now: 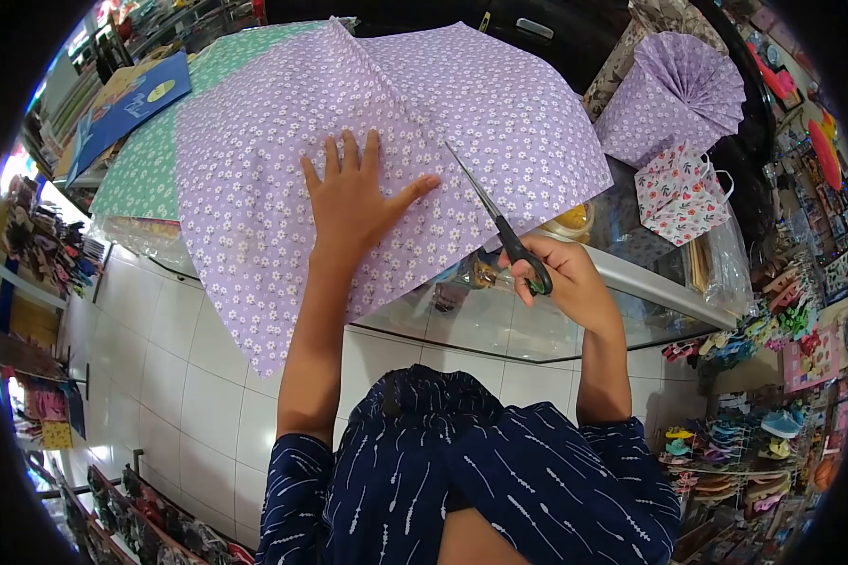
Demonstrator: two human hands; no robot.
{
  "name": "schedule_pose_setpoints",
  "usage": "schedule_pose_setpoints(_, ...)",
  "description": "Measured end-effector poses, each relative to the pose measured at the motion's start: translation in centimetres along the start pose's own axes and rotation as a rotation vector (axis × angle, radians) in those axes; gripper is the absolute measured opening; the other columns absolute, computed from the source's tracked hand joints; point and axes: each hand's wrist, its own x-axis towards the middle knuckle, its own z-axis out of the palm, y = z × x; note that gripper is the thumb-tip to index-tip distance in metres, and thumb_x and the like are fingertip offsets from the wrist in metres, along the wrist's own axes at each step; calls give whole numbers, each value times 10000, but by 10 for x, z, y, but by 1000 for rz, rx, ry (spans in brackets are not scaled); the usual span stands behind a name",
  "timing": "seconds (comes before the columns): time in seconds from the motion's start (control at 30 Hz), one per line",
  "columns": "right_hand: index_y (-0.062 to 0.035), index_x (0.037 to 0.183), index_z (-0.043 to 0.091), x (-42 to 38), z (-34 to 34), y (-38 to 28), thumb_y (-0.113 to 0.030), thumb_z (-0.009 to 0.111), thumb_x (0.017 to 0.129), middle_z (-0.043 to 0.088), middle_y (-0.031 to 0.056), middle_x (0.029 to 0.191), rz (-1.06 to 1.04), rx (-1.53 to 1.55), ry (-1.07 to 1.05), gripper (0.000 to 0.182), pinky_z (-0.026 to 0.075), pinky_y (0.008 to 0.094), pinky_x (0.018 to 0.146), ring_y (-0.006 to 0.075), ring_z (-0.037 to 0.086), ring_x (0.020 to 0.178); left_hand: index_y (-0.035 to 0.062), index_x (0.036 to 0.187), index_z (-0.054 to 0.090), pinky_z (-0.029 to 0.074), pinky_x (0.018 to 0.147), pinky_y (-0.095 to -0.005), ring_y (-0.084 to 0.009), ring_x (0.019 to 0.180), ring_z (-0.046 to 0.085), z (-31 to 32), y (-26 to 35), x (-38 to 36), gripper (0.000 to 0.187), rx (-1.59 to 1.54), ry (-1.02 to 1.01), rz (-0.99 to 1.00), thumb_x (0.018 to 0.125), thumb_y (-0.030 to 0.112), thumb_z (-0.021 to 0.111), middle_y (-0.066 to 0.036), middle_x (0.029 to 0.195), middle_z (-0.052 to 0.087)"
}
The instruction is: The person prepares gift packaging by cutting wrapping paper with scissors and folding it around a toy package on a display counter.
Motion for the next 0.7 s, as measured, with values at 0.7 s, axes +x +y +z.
schedule_pose_setpoints(0.7,-2,1078,568,2,-6,21,-283,567,902,568,12,674,-10,280,-179,331,354,203,534,57,506,598,93,1375,384,8,1070,-596,-357,1353,241,-8,6,-8,848,115,-40,-43,800,716,399,-199,1422,336)
